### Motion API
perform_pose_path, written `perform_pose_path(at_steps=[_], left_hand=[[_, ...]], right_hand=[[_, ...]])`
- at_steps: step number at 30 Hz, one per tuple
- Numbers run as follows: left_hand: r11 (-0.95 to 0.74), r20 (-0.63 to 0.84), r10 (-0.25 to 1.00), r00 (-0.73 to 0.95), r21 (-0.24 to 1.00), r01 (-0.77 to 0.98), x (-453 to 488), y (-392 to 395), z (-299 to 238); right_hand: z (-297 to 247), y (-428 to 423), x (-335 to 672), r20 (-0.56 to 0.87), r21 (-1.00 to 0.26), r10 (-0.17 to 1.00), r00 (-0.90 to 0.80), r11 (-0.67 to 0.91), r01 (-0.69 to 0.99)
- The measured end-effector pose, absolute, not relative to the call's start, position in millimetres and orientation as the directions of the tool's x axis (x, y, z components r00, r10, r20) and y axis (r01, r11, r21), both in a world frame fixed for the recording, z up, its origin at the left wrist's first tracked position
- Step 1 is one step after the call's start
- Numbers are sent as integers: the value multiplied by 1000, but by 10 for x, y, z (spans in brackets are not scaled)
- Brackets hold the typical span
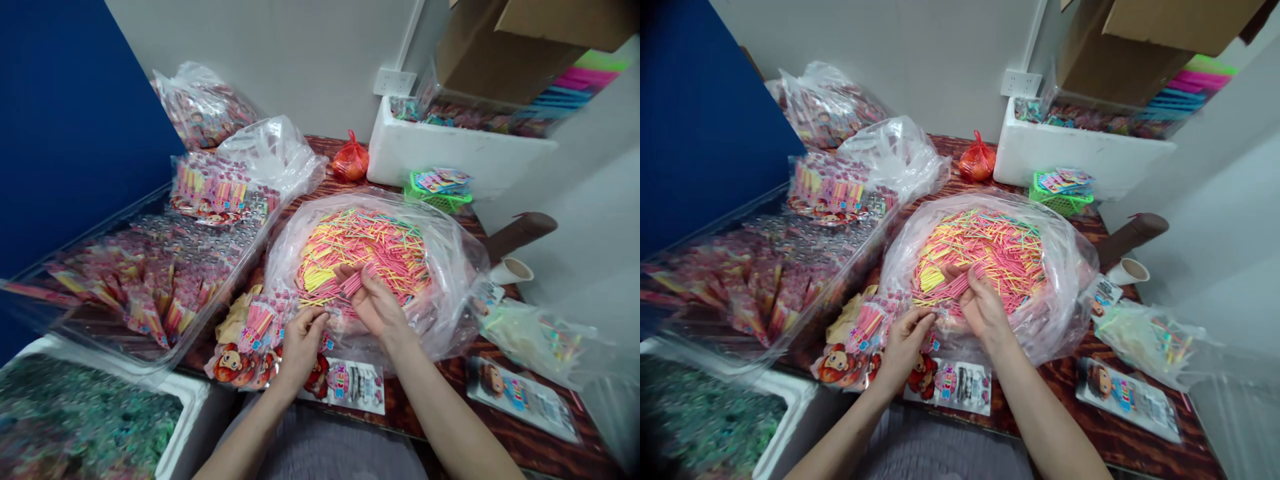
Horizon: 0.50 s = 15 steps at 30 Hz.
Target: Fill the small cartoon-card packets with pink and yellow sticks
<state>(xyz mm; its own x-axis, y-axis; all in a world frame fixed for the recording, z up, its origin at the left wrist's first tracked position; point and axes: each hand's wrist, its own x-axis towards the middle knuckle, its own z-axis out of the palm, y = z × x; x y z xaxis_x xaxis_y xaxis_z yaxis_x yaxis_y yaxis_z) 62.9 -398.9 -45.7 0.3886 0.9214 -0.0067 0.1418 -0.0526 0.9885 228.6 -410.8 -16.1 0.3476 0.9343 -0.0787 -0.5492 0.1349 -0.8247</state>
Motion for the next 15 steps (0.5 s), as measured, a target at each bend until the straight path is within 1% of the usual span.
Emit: perform_pose_path(at_steps=[3, 7, 10, 15], left_hand=[[31, -64, 921, 383, 995, 92, 636, -3986, -454], [112, -119, 913, 390, 993, 41, 624, -3989, -445], [119, -120, 913, 390, 993, 26, 617, -4000, -441], [89, -83, 925, 372, 996, 2, 590, -4002, -413]], right_hand=[[-146, -4147, 2187, -143, -809, 942, 304, 66, -585], [-91, -4250, 2096, -218, -848, 941, 258, -52, -527], [-3, -4307, 2053, -236, -882, 947, 218, -114, -456], [155, -4355, 2021, -304, -883, 942, 142, -223, -412]])
